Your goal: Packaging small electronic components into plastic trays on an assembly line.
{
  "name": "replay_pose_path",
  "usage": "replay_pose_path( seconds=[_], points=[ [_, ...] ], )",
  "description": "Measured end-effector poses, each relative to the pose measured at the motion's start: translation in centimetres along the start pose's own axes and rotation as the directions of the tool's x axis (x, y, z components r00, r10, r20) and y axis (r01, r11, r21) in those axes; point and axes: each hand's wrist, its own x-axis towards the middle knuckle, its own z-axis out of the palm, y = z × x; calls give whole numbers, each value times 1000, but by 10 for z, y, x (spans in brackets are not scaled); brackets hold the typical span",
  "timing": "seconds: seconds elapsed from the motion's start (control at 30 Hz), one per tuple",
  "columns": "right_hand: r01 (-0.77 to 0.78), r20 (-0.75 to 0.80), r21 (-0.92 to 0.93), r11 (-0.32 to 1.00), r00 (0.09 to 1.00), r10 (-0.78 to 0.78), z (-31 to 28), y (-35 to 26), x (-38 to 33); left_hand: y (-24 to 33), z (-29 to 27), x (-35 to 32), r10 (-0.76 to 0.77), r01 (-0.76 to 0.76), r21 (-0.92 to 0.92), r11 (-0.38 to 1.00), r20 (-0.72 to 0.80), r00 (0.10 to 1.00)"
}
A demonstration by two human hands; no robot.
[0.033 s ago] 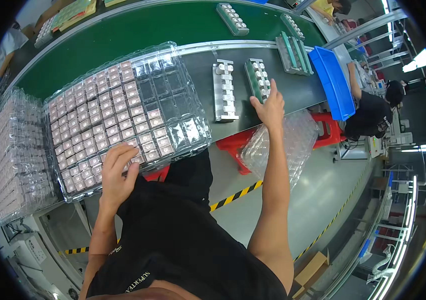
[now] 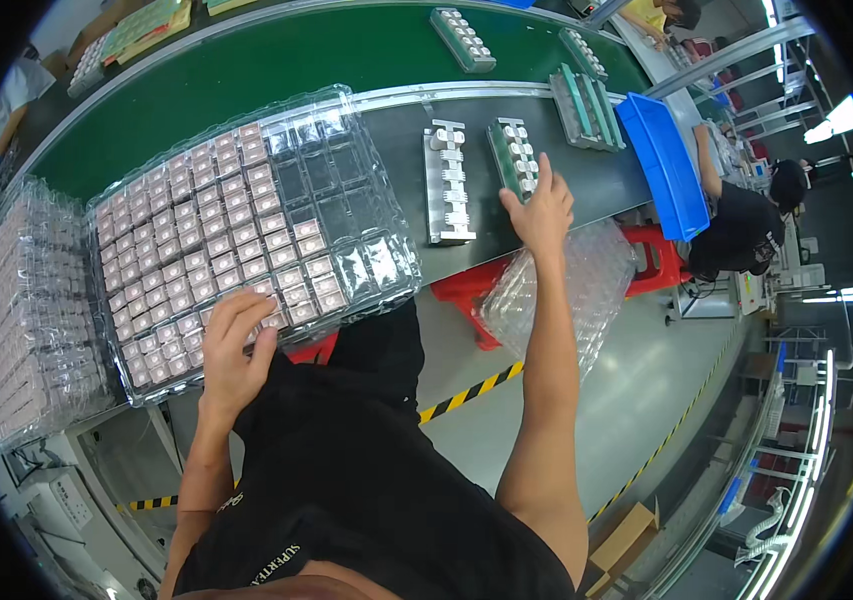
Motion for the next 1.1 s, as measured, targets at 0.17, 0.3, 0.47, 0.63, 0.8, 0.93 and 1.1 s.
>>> replay_pose_path(
  seconds=[0.17,0.3,0.47,0.63,0.8,0.93,1.1],
  points=[
    [-6,62,396,918,998,-21,12,-66,47,-4,-3,-10,-26,26,3,1000,12,1000],
    [-221,335,427,877,939,73,63,-53,74,-6,-7,-16,-19,21,53,998,-33,999],
    [-453,495,638,623,861,118,55,-52,79,-12,-13,-33,-43,48,83,995,-63,997],
    [-343,351,563,752,923,159,61,-70,79,-17,-15,-40,-39,47,99,994,-79,996],
    [-545,500,656,522,832,240,60,-54,81,-23,-13,-40,-24,33,162,986,-55,998],
    [-485,444,662,572,868,223,58,-51,80,-26,-8,-44,-23,16,213,977,33,999],
    [-470,518,633,615,847,115,51,-55,81,-26,-9,-44,-41,20,260,965,75,996]
  ],
)
